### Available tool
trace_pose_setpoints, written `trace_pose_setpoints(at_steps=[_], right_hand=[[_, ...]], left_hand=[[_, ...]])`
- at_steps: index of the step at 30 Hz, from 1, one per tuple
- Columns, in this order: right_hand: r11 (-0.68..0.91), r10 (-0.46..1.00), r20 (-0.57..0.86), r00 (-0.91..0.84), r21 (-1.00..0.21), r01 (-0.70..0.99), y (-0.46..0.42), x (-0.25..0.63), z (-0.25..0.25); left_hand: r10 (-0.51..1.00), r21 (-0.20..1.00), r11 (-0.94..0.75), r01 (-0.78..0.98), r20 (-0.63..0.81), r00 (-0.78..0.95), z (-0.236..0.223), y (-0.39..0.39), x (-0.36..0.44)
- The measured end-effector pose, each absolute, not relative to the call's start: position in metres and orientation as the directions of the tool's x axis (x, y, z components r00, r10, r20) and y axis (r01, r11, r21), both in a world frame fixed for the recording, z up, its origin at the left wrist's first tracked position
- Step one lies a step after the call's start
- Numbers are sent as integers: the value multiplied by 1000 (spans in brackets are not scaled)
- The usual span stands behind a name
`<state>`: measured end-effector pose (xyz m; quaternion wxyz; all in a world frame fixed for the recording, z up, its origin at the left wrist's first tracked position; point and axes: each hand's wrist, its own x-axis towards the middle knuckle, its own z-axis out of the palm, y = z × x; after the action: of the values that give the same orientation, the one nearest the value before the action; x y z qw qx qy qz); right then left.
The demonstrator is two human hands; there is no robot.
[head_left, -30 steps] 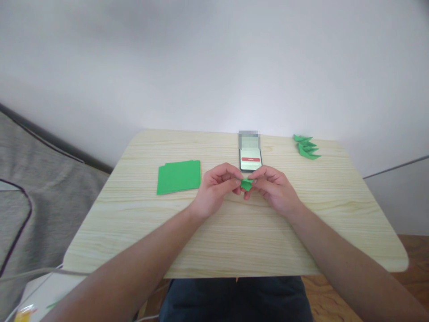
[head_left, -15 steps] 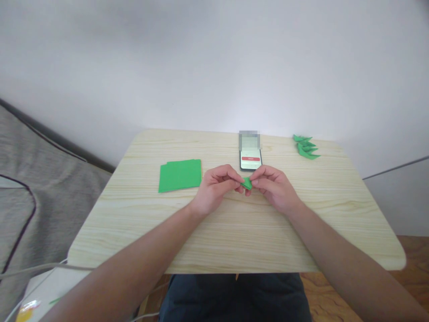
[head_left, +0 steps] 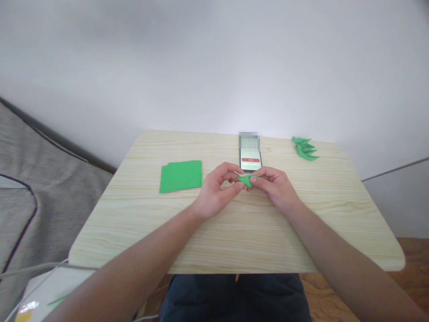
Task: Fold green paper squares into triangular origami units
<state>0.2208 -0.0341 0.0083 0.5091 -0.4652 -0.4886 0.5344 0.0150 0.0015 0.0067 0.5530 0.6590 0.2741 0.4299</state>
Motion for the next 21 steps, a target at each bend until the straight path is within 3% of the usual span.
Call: trace_pose_setpoints(at_steps=[5,21], right_hand=[[20,998,26,-58,-994,-104,-33,224,4],[-66,990,-37,-135,-973,-222,-31,226,0]], left_hand=[[865,946,-318,66,261,429,8,1,16],[750,751,-600,275,409,520,10,-1,12]])
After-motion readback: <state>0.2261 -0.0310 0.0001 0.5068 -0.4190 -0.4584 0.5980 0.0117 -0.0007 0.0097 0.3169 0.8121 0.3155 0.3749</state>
